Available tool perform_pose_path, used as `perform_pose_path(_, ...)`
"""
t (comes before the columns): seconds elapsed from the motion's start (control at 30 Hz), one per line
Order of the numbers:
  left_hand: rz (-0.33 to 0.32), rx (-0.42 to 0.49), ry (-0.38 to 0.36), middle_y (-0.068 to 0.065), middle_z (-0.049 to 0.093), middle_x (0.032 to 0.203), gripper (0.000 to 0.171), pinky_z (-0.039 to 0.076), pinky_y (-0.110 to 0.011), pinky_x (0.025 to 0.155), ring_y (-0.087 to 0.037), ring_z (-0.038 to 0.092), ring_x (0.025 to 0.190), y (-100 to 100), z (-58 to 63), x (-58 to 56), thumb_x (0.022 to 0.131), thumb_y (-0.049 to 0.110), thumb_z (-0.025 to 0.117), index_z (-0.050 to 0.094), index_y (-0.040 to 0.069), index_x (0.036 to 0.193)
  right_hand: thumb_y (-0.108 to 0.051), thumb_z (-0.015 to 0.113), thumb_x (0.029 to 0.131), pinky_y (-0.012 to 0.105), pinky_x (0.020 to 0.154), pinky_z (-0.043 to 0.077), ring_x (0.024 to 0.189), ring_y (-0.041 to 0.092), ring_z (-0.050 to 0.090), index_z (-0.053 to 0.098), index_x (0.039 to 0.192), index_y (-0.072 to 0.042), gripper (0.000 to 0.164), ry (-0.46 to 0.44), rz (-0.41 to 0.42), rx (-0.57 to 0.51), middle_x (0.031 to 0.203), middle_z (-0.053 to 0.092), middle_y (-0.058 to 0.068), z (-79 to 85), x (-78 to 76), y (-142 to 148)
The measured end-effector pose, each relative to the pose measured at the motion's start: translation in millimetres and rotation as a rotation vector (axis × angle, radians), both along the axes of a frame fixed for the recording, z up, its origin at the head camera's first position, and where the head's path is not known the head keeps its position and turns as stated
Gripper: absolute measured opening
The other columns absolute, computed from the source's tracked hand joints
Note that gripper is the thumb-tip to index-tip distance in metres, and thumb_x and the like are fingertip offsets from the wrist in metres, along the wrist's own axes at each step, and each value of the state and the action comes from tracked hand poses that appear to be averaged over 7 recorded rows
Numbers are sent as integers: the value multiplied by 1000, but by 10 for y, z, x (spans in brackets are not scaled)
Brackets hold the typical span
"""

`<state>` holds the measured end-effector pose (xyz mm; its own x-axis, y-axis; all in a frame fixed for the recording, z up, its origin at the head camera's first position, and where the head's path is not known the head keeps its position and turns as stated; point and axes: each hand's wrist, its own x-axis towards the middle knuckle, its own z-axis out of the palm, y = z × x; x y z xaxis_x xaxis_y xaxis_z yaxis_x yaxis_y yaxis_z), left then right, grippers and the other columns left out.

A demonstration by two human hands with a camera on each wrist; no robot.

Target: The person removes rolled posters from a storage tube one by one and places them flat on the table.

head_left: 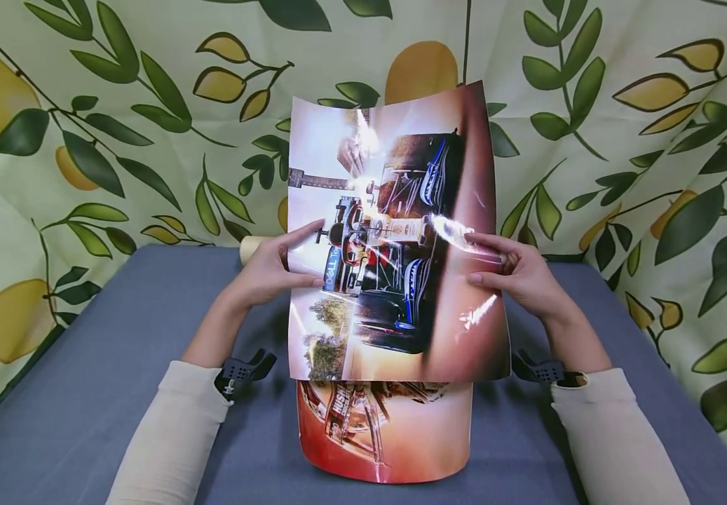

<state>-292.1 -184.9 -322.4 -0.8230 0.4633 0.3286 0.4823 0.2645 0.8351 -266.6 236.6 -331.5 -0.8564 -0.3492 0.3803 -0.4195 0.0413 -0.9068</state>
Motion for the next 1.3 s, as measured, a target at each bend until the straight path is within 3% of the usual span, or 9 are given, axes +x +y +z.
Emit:
perform_pose_path(0.2,-33,69,-39,-23,71,114,89,59,-27,71,-12,72,81,25,-16,-2,82,-3,80,38,21,157,16,68,86,17,62,57,78,2,72,67,132,-16,56,1,16,-97,95,80,-5,-5,8,24)
perform_pose_path(0.47,63,2,-31,-2,64,65,84,52,-24,61,-11,60,58,17,-10,7,83,5,82,43,23,154,11,69,88,18,67,58,82,3,71,64,136,-13,54,65,4,-7,96,77,-7,5,-5,30)
perform_pose_path(0.57,91,-14,-8,-6,75,106,82,48,-23,57,-8,51,49,9,-7,8,83,9,83,45,25,153,10,69,89,18,63,56,78,3,67,65,134,-9,49,136,-1,85,99,76,-9,6,-8,34)
perform_pose_path(0.67,106,-18,21,-3,55,150,80,40,-25,50,-7,37,44,1,-5,7,83,12,83,46,27,153,14,69,86,21,62,56,75,5,69,61,138,-2,54,189,59,173,109,73,-11,-1,-17,37)
perform_pose_path(0.83,101,1,41,-4,64,121,82,34,-27,46,-8,29,43,4,-34,-9,84,9,82,44,31,153,13,75,81,24,63,57,77,7,68,53,144,1,67,221,64,293,119,66,-15,-30,-22,20)
perform_pose_path(0.9,90,23,46,-6,63,122,84,43,-24,50,-7,44,50,23,-56,-17,84,7,81,42,31,155,10,76,82,23,62,56,77,7,66,55,143,-1,66,216,10,314,119,66,-17,-39,-22,11)
perform_pose_path(1.0,79,23,88,-1,41,159,87,54,-18,69,-11,65,87,68,-82,-10,86,6,79,35,31,158,6,77,84,22,59,53,73,7,63,58,141,-4,61,203,-73,321,112,68,-19,-51,-28,0)
perform_pose_path(1.17,94,-27,162,3,24,169,87,46,-14,103,-23,45,144,102,-135,68,91,11,76,28,29,161,5,76,85,23,56,48,69,7,59,59,141,-5,59,174,-113,280,109,68,-19,-75,-34,-10)
perform_pose_path(1.3,83,-75,144,-2,39,163,84,43,-18,108,-25,51,140,44,-190,175,85,12,82,39,24,157,7,75,85,21,61,50,74,6,61,59,142,-8,61,155,-96,217,107,71,-15,-64,-46,-27)
